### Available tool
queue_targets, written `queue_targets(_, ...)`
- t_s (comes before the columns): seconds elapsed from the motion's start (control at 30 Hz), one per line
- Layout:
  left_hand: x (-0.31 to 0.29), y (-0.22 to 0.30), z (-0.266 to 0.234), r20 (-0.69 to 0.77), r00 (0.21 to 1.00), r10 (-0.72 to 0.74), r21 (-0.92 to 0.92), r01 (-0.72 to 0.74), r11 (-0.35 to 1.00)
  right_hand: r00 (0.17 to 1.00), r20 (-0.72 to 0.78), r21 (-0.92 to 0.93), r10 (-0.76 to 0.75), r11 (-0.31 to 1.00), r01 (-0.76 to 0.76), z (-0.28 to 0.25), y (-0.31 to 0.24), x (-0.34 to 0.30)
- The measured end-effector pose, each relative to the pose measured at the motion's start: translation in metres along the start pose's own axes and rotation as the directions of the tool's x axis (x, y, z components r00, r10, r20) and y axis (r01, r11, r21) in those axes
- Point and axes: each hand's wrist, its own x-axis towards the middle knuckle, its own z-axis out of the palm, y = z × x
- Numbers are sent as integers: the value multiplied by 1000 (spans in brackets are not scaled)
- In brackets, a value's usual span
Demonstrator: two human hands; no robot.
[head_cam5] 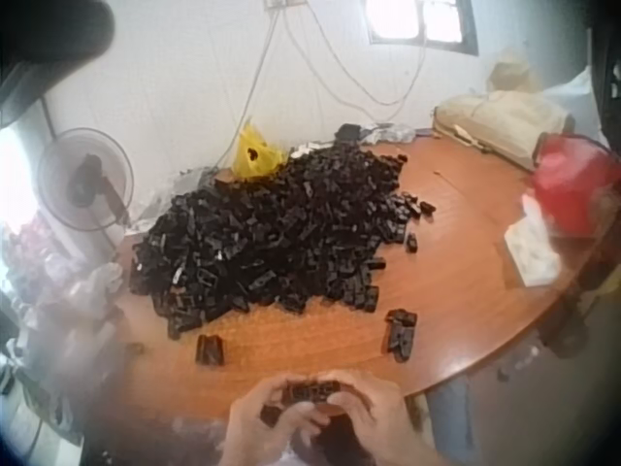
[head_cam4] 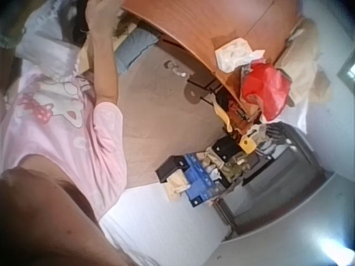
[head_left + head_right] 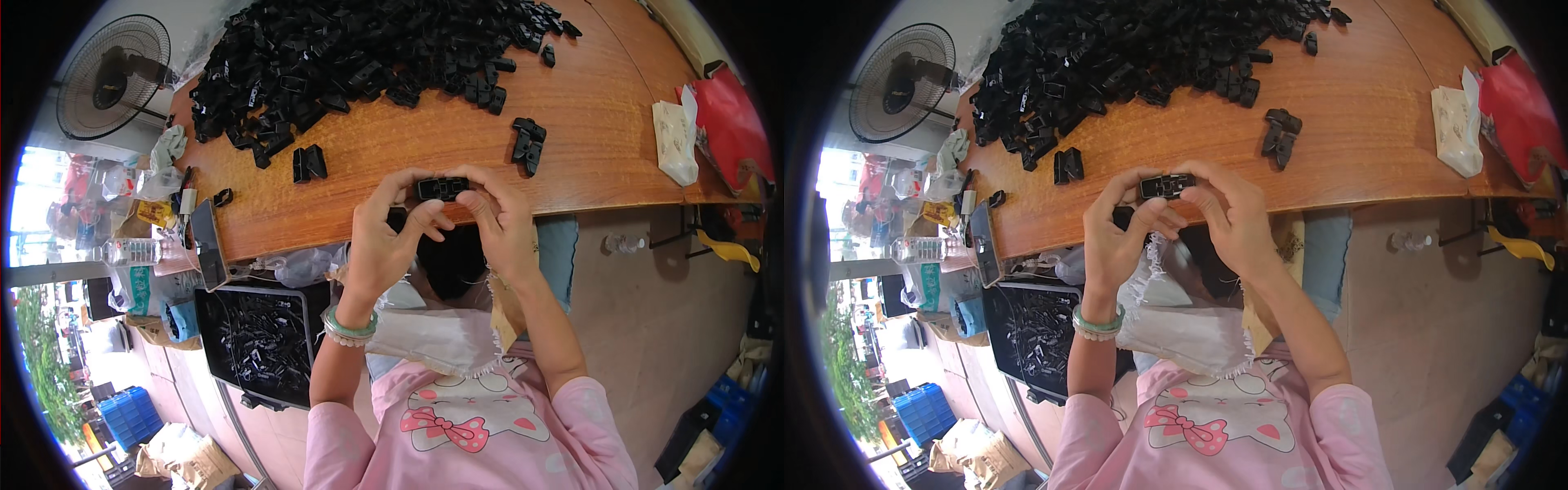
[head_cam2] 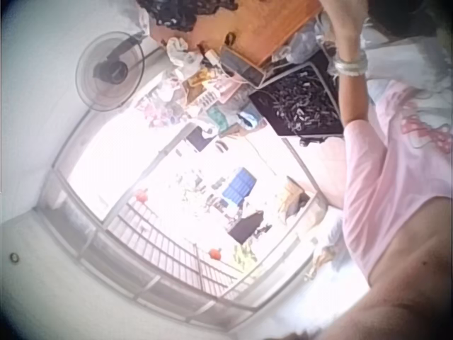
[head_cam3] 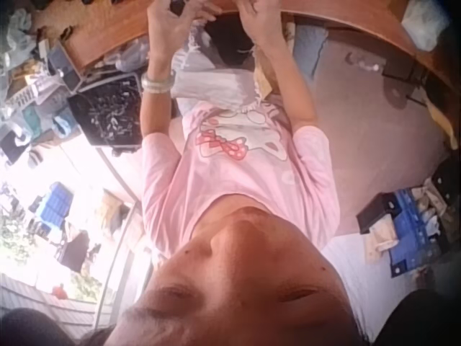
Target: The person assembles plastic components together by hand and drops them into a bag, occasionally gathering more plastic parts across the table.
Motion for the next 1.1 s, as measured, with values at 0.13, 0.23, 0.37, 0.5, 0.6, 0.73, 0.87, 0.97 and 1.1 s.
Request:
queue_targets(0.13, -4, 2, 3, -21, 998, 64, 241, -57, 969, 1000, -6, 77, 9, 997, -9, 5, -5, 0)
queue_targets(0.23, -9, 2, 7, -27, 989, 144, 392, -122, 912, 997, -73, 163, 3, 987, 9, 9, -5, 0)
queue_targets(0.37, -12, -5, 9, -27, 963, 269, 552, -210, 807, 992, -78, -8, -101, 995, 101, 5, -2, -3)
queue_targets(0.5, -21, -14, 12, -111, 973, 203, 526, -116, 843, 999, -36, -63, -31, 998, 28, -12, -5, -8)
queue_targets(0.6, -18, -14, -15, 158, 964, 212, 464, -262, 846, 902, 383, -159, 199, 976, -148, -37, -13, -17)
queue_targets(0.73, 17, -33, -74, -328, 886, 327, 808, 84, 583, 933, 339, -201, 121, 978, -54, -46, -3, -18)
queue_targets(0.87, 41, -52, -110, -123, 860, 495, 990, 141, 2, 997, -60, -392, 51, 917, -71, -60, 6, -4)
queue_targets(0.97, 49, -56, -108, -66, 894, 443, 995, 94, -41, 963, -240, -644, -126, 763, -61, -78, 7, 11)
queue_targets(1.1, 45, -41, -74, -368, 904, 218, 801, 188, 568, 964, -15, -855, -264, 503, 124, -87, 17, 12)
